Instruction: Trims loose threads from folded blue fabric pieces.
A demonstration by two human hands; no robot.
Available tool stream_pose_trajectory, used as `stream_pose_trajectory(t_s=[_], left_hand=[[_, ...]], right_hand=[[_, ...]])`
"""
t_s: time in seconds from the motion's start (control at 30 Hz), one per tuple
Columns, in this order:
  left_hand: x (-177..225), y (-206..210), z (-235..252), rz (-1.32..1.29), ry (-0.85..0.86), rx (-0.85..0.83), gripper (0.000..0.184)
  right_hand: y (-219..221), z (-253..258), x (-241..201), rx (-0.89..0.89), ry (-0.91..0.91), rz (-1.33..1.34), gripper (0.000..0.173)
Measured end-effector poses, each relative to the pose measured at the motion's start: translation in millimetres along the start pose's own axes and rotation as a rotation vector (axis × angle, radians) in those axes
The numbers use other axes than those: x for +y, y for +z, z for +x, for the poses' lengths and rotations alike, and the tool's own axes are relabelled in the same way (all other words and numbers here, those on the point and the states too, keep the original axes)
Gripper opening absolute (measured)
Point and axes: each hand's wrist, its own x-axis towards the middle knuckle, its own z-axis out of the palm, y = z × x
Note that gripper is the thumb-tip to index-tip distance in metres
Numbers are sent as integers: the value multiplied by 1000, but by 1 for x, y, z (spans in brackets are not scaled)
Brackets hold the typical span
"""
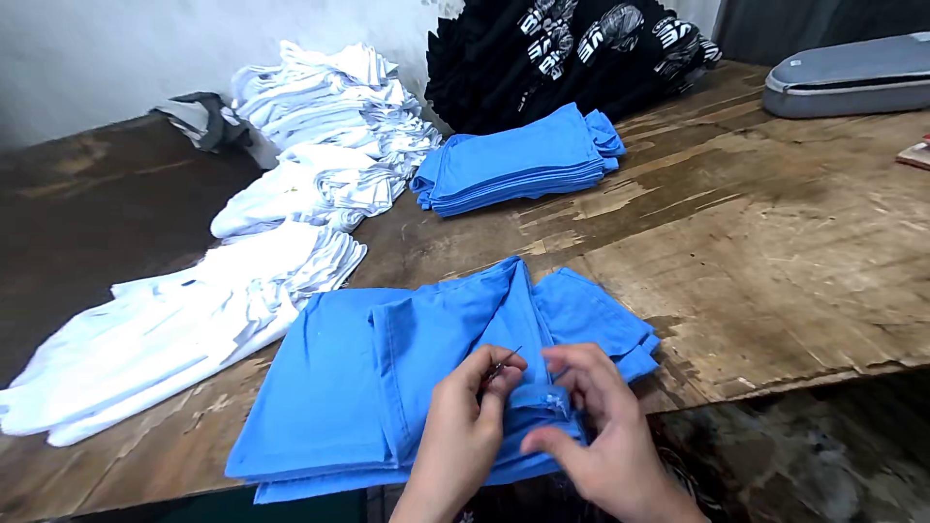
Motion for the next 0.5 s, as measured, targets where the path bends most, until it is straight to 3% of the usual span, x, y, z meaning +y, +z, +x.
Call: stream_pose_trajectory(t_s=[0.07, 0.17, 0.33, 0.5], left_hand=[[-2, -1, -3, -56, -1, -4, 19], [-7, -6, -12, -47, 155, 11, 50], [-4, -4, -27, 314, 587, 187, 18], [-14, 7, -23, 490, 833, 239, 17]], right_hand=[[-10, -14, -4, 74, -211, -361, 15], [-30, -31, -13, 160, -348, -499, 6], [-31, -42, -20, 138, -363, -459, 7], [-18, -42, -18, 117, -394, -399, 10]])
